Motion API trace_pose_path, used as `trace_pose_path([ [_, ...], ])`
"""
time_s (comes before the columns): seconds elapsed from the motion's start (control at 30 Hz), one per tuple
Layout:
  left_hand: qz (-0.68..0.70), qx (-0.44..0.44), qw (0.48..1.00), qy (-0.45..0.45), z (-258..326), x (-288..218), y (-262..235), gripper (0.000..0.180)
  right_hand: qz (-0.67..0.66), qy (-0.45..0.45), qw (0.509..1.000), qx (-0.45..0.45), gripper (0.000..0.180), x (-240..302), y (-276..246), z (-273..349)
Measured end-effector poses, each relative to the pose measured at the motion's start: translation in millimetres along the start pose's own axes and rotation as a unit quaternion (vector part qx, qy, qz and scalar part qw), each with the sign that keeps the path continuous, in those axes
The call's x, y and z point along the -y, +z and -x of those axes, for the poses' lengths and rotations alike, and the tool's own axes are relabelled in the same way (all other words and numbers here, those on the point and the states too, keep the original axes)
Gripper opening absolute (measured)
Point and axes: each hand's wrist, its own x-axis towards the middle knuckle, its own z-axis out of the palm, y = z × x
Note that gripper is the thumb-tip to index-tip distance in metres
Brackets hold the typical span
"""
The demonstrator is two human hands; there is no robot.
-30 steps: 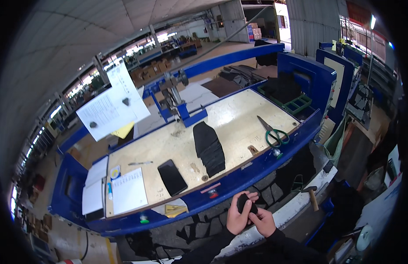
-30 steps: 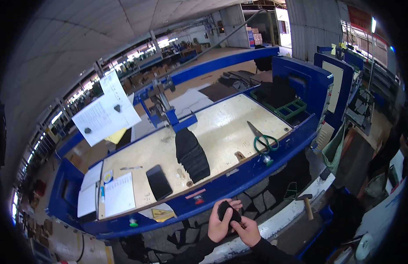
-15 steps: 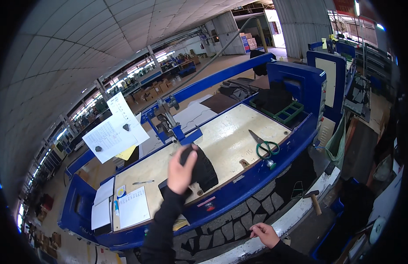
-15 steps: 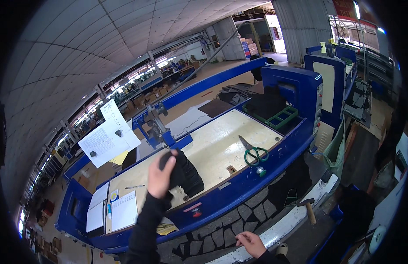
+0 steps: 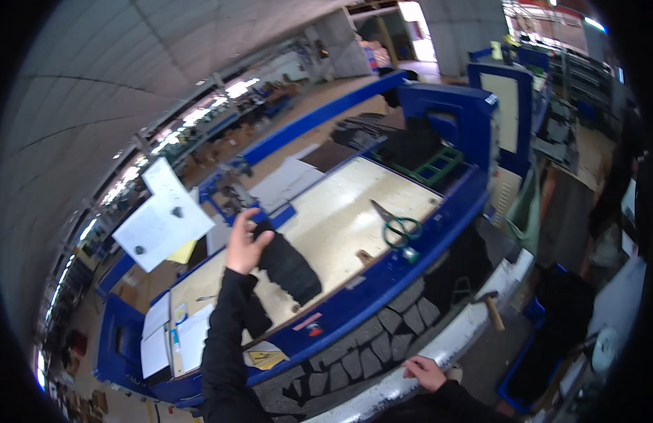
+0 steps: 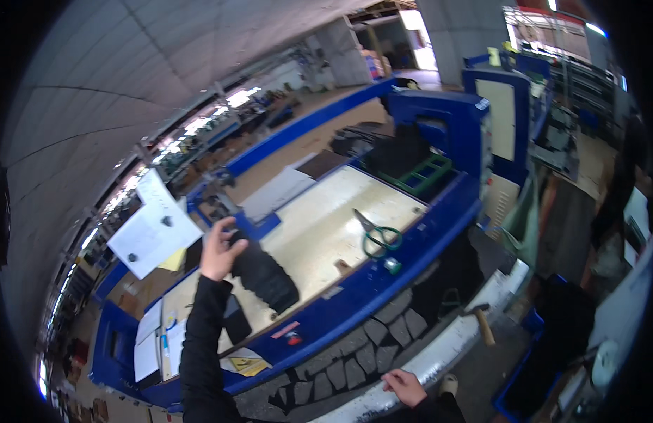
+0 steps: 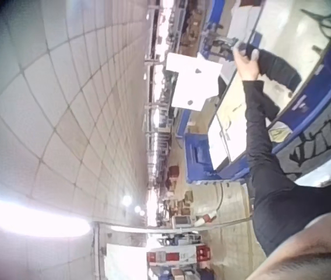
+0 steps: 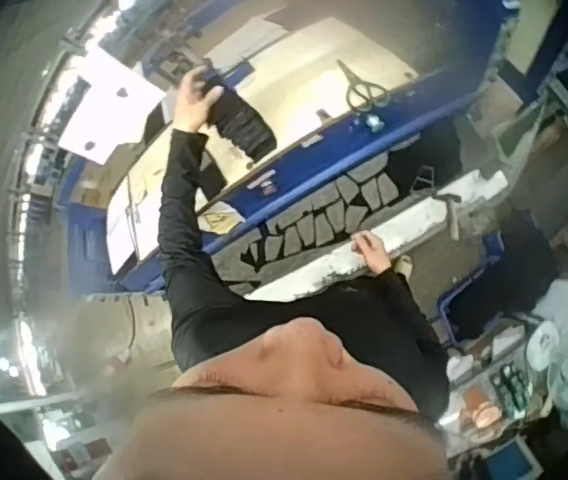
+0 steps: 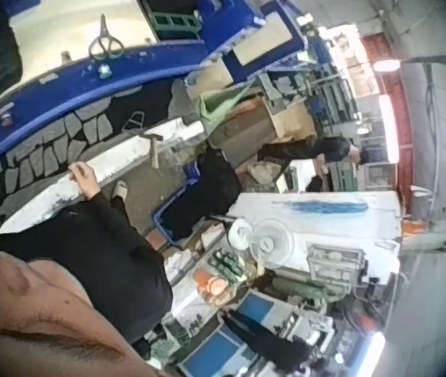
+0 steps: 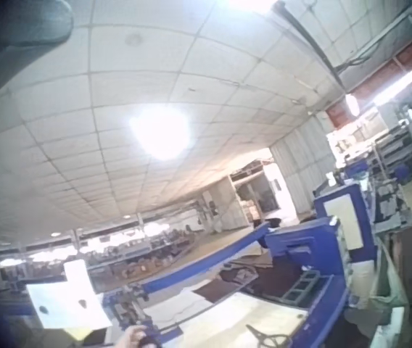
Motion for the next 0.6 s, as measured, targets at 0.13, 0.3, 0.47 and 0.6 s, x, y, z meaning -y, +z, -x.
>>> trace_pose_path([
  [0.13,-0.079,-0.024,0.995,0.051,-4,28,2,0.06,0.056,0.0,0.997,0.053,0.026,-22,-11,-26],
  [0.3,0.051,-0.009,0.998,-0.033,-3,15,34,0.057,0.036,0.016,0.998,0.041,0.028,-39,-25,-28],
  [0.47,-0.119,-0.023,0.993,0.012,-16,18,54,0.056,0.081,0.031,0.996,0.018,0.027,-58,-41,-47],
  [0.6,-0.119,0.051,0.991,0.024,-13,3,45,0.045,0.075,-0.005,0.996,0.043,0.033,-93,-74,-34],
])
